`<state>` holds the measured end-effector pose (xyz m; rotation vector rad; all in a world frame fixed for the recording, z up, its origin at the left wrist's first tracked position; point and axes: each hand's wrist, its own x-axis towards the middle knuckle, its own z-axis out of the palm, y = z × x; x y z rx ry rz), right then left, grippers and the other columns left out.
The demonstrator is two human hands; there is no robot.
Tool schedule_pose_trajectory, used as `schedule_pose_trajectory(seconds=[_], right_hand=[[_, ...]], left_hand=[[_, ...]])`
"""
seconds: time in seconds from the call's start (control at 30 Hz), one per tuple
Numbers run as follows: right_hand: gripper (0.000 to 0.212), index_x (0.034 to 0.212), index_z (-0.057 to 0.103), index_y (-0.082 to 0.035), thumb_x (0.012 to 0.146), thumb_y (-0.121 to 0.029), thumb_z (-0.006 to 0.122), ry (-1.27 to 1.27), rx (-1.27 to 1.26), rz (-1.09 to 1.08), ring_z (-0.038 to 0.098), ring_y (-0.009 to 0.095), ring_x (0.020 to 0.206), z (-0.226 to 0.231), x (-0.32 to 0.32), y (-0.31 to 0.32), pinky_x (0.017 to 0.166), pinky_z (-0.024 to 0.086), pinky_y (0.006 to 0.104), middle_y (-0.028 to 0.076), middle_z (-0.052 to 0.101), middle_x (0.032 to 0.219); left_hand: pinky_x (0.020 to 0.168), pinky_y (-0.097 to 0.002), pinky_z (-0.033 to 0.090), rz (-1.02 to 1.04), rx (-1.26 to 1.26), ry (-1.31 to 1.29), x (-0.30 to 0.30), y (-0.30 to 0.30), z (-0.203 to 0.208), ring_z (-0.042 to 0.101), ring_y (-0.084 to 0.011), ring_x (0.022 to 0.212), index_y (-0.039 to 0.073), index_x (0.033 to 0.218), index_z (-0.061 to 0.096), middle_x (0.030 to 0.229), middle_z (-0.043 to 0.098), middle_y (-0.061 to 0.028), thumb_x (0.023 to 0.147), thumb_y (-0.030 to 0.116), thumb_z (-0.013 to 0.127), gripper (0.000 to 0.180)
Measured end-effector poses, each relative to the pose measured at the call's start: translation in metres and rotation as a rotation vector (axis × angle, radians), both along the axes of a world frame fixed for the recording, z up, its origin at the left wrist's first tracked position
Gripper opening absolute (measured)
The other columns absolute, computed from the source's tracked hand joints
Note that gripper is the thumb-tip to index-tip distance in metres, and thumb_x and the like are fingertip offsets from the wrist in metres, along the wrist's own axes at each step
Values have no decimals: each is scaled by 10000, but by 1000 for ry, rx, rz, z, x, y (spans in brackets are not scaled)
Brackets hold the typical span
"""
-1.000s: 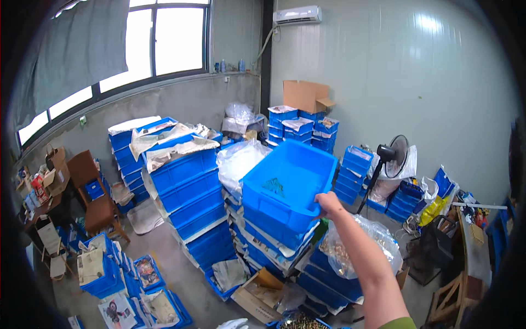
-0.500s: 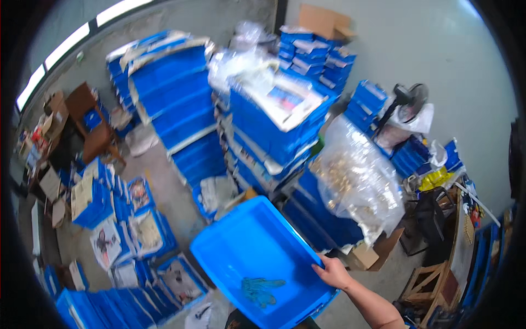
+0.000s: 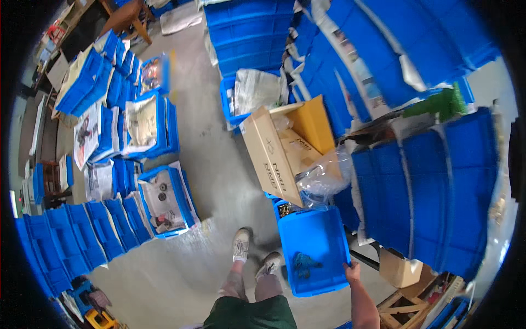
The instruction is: The person carries a bin of gold cylinders to a storage area and brings a basket of black caps back to the workbench. The person then fits the black caps onto the ends of the gold cylinders by hand and aligns the assembled cylinders in a row on the table.
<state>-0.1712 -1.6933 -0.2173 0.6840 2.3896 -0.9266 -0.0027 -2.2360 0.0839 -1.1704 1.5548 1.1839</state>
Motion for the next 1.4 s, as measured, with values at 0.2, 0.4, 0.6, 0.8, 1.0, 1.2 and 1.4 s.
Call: schedule_pose_trajectory(seconds=[0.2, 0.4, 0.6, 0.8, 1.0, 1.2, 1.4], right_hand=[[191, 997, 666, 4, 821, 36, 599, -48, -99, -54, 557, 77, 757, -109, -36, 22, 679, 464, 268, -4, 653, 841], [304, 1131, 592, 5, 835, -64, 607, -50, 202, 184, 629, 248, 807, -153, -49, 33, 775, 485, 349, 130, 673, 900], [334, 1216, 515, -4, 935, -185, 521, -63, 226, 83, 616, 306, 910, -168, -47, 8, 837, 464, 389, 193, 646, 1040], [607, 1419, 283, -29, 928, -269, 546, -4, -48, -38, 543, 385, 1101, -184, -51, 5, 934, 428, 428, 229, 551, 1227], [834, 1450, 247, -41, 807, -335, 689, 161, 257, 230, 446, 444, 1202, -122, 3, -39, 1007, 375, 499, 256, 444, 1347], [573, 1234, 551, 30, 926, -446, 467, -453, 148, 433, 536, 414, 1155, -9, 129, -65, 951, 459, 461, 260, 556, 1239], [344, 908, 633, -7, 934, -321, 494, -239, -259, 16, 598, 194, 624, 97, 173, -112, 566, 501, 369, 101, 652, 834]], left_hand=[[528, -216, 410, 133, -81, -147, 26, 4, -40, 556, -59, 665, 80, 1220, 620, 907, 682, -35, 946, 205, 574, 304], [736, -298, 495, 17, -63, -132, 20, 7, -47, 607, -145, 815, 24, 1214, 612, 958, 686, -68, 947, 196, 564, 321], [883, -319, 482, 95, -55, -248, 5, 17, -51, 625, -187, 1000, 1, 1181, 625, 1071, 686, -132, 945, 197, 562, 313], [844, -336, 493, 14, -56, -248, -3, 17, -50, 638, -207, 987, -2, 1173, 625, 1080, 687, -141, 943, 230, 564, 332], [823, -353, 498, 67, -66, -57, -16, 22, -22, 654, -259, 969, 20, 1159, 637, 1061, 679, -184, 932, 261, 568, 338], [852, -356, 492, -303, -115, 233, -53, 6, 39, 650, -273, 968, 3, 1196, 603, 1079, 674, -170, 926, 251, 563, 368], [976, -335, 440, -441, -49, 754, -133, 2, 91, 593, -243, 1105, 8, 1179, 611, 1166, 641, -166, 933, 151, 562, 289]])
